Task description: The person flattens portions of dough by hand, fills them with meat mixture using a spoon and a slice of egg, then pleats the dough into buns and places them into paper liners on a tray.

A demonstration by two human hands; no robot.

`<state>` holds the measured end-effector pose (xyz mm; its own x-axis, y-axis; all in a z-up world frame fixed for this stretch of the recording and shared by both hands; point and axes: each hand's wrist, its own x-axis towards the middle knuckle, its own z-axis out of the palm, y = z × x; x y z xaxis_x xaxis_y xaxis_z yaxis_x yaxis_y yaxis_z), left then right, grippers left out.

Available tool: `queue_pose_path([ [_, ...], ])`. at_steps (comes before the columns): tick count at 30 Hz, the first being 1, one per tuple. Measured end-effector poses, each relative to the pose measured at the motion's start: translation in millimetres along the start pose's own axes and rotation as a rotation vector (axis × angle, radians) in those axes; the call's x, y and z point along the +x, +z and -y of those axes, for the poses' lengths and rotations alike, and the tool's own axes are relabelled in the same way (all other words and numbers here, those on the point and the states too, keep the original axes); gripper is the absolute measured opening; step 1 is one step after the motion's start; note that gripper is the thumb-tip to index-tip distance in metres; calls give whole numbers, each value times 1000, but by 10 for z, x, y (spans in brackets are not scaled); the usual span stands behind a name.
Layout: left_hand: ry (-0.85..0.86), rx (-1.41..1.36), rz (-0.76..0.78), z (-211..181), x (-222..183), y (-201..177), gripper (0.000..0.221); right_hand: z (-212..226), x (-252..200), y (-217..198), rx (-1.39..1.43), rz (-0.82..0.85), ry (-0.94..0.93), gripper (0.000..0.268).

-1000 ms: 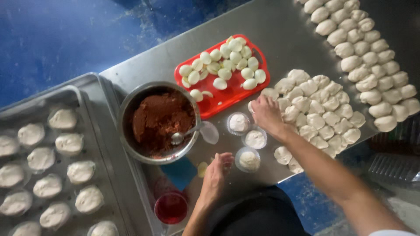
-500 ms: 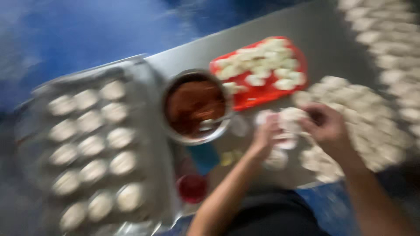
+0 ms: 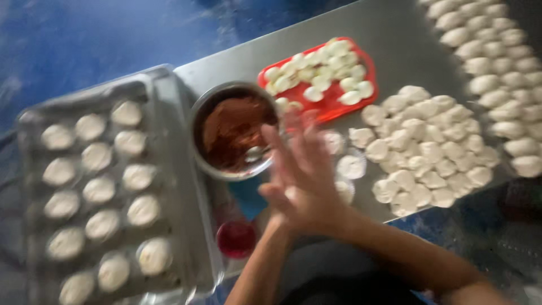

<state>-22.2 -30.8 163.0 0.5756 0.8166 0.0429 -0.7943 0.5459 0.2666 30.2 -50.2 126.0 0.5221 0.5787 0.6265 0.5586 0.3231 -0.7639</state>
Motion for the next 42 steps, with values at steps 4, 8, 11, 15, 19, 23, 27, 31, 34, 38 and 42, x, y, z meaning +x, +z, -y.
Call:
queue_pose_path([
  [4, -218, -164, 179, -380, -25, -156, 92, 613, 268, 472, -80, 16, 295, 80],
  [8, -348, 253, -65, -459, 118, -429, 96, 766, 365, 308, -461, 237, 118, 83],
  [11, -411, 354, -134, -525, -6, -506, 99, 427, 141, -73, 530, 500, 446, 77],
  [15, -430, 224, -178, -640, -178, -526, 102, 162, -85, -437, 50, 733, 124, 49],
  [19, -223, 135, -151, -1177, -274, -520, 100, 443, 24, -473, 235, 925, 418, 9],
  [23, -876, 1131, 453, -1773, -457, -500, 53, 445, 272, -191, 343, 1195, 365, 7],
  [27, -891, 1315, -8, -1768, -791, -744, 24, -292, 559, 286, -162, 845, -213, 9],
  [31, -587, 1180, -266, -1607, -851, -1141, 24, -1159, 605, 725, -1024, 1142, 282, 60],
  [34, -415, 958, -417, -1469, -785, -1385, 29, -1454, 422, 971, -1042, 1326, 347, 54],
  [38, -306, 408, -693, -1318, -788, -1694, 29, -1310, 218, 972, -804, 1341, 121, 27],
  [42, -250, 424, -837, -1349, -801, -1967, 31, -1115, 340, 1020, -782, 1214, 209, 17],
])
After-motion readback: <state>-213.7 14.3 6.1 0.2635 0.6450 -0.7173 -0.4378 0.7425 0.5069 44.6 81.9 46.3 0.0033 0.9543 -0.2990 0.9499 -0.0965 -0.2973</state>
